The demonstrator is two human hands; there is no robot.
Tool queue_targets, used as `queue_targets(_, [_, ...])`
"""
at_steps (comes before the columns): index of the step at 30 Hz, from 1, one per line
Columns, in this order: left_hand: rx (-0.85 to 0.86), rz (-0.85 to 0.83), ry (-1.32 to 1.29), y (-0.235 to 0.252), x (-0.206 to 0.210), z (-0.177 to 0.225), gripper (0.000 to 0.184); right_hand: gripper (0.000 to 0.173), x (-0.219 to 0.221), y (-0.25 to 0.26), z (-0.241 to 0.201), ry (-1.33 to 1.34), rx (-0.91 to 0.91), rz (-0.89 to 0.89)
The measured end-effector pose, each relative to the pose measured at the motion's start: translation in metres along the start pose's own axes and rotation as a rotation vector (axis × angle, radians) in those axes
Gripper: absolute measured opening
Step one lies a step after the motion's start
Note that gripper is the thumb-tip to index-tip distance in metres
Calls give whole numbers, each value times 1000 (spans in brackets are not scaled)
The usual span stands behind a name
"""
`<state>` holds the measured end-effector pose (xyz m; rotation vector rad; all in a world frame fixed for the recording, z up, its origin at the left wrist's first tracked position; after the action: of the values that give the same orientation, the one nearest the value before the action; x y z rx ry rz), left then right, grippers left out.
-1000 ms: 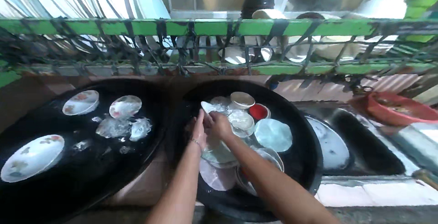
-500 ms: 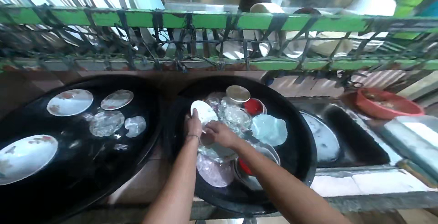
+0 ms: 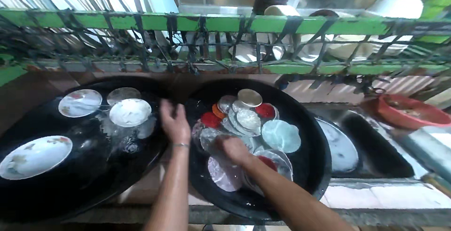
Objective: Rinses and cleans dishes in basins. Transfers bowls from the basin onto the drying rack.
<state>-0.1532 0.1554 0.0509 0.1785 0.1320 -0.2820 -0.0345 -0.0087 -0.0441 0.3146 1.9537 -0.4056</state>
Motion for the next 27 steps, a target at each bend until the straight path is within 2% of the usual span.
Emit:
queue_targets(2, [-70, -252, 16, -34, 55, -18, 55, 30, -25, 3, 24, 335, 155, 175])
queue_targets(5, [-281, -584, 68, -84, 120, -54, 69, 43, -25, 4, 58, 1152, 400, 410])
queue_targets(7, [-438, -664, 21, -98, 142, -70, 81, 62, -15, 7, 51, 1466, 439, 462])
queue_targets(8, [-499, -637, -35, -95, 146, -78, 77, 67, -13, 8, 42, 1457, 398, 452])
queue_targets(9, [-522, -559, -89, -86, 145, -84, 69, 71, -14, 9, 30, 1333, 308, 391])
queue_targets(11, [-535, -397, -229, -60, 130, -100, 60, 62, -19, 1, -1, 880, 81, 240])
queue_targets(13, [-646, -359, -331, -56, 127, -111, 61, 60, -21, -3, 0, 484, -27, 172])
queue_targets(14, [-693, -387, -331, -65, 131, -109, 62, 61, -21, -2, 13, 400, -6, 180])
queue_targets(16, [-696, -442, -252, -83, 137, -95, 63, 60, -17, 2, 32, 445, 45, 209])
queue_targets(18, [-576, -345, -155, -77, 123, -75, 62, 55, -21, 0, 15, 515, -26, 239])
queue_targets(20, [-442, -212, -130, -48, 97, -68, 65, 45, -33, -6, -3, 493, -142, 258])
queue_targets(21, [-411, -146, -154, -31, 81, -64, 67, 39, -41, -4, 3, 441, -126, 266])
queue_targets(23, [-374, -16, -277, 1, 39, -47, 68, 35, -55, 4, 47, 322, 87, 330])
queue_targets(25, [-318, 91, -475, 31, -4, -27, 70, 47, -53, 12, 103, 226, 317, 314])
queue_targets(27, [-342, 171, -577, 42, -35, -19, 80, 58, -37, 16, 134, 112, 392, 202])
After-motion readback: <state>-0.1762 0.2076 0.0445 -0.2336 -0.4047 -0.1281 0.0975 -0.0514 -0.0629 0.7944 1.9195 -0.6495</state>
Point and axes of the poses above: each hand's wrist, its own y-axis towards the middle knuckle, its own x-axis out of the palm, z = x × y, the point moved 10 cm from there along y, towards the middle knuckle, and after that the axes turned 1 degree about y, right-handed, at the moved point
